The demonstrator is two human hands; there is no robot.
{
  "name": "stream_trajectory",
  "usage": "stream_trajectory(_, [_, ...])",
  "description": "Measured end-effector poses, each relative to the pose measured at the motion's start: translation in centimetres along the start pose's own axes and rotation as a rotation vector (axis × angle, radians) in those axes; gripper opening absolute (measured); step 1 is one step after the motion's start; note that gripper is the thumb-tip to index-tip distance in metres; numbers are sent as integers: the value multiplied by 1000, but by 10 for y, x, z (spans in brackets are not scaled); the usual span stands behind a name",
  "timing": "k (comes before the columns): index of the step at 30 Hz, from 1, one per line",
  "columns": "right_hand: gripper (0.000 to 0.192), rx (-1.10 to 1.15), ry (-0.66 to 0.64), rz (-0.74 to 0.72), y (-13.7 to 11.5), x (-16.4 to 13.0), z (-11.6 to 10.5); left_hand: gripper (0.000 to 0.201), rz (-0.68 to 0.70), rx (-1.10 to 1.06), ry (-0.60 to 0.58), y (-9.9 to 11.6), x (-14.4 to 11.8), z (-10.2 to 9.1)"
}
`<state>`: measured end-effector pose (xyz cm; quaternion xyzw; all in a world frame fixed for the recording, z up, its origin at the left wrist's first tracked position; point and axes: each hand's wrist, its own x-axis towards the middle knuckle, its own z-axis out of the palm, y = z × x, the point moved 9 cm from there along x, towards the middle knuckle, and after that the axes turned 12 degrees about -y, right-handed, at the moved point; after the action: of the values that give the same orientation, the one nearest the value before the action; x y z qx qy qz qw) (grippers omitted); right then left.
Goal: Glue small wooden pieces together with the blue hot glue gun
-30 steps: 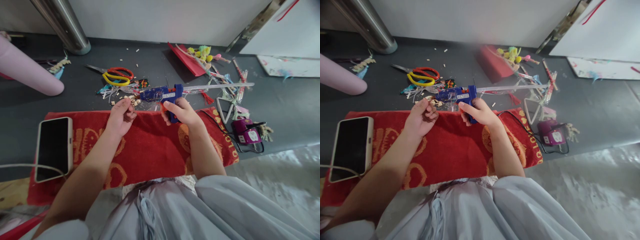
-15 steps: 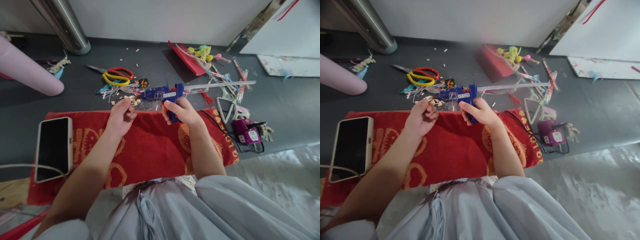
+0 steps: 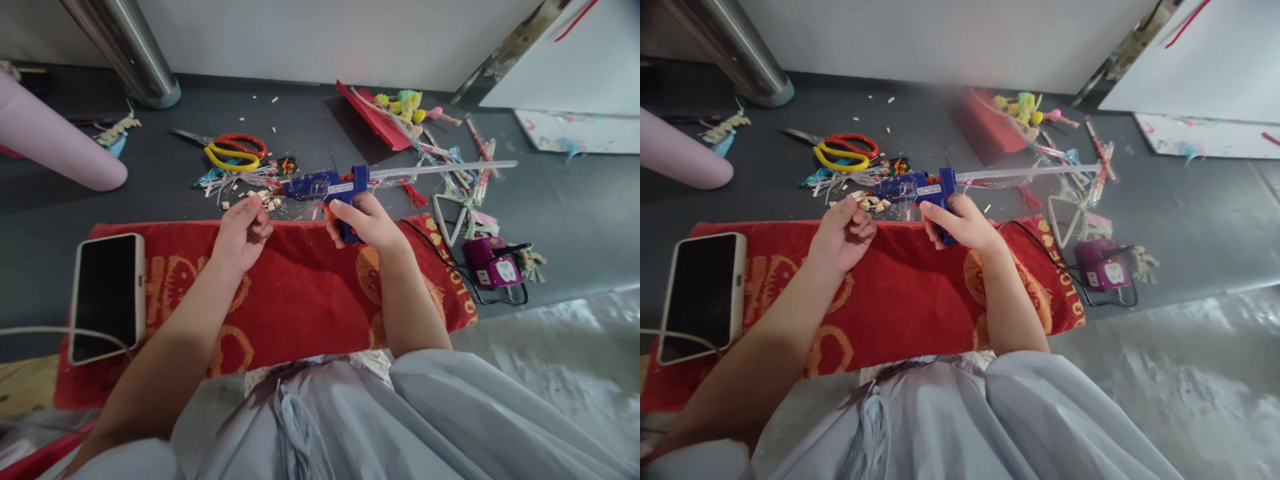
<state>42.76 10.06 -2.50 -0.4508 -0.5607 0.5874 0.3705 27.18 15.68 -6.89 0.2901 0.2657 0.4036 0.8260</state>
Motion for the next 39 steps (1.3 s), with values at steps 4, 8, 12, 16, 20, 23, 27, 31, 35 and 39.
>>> stream_trajectory(4, [51,-3,-10,-3,-1,0,0,31,6,2,-2,0,0,0])
stream_trajectory(8, [52,8,-23,20,2,1,4,33,28,9,-24,0,2,0])
stream_trajectory(12, [50,13,-24,17,3,1,4,34,25,29,-9,0,1,-1])
stream_trajectory(16, [50,5,-35,18,3,1,4,35,15,50,12,1,0,-1])
stream_trajectory(20, [50,1,-33,6,1,1,4,35,12,44,11,1,0,0])
stream_trajectory(23, [49,-1,-19,-1,0,0,3,37,3,45,7,1,0,1])
stream_trajectory(27, [48,-12,-3,-16,-3,-1,-1,37,6,23,3,1,0,2])
stream_trajectory(31, [48,-18,23,-21,-5,-2,-5,37,0,24,10,1,-1,1])
stream_trajectory(35, [48,-22,7,-23,-5,-2,-3,37,-2,20,11,0,-1,1])
stream_trajectory(39, [47,-6,-18,-4,-1,-1,-1,37,1,22,5,0,0,1])
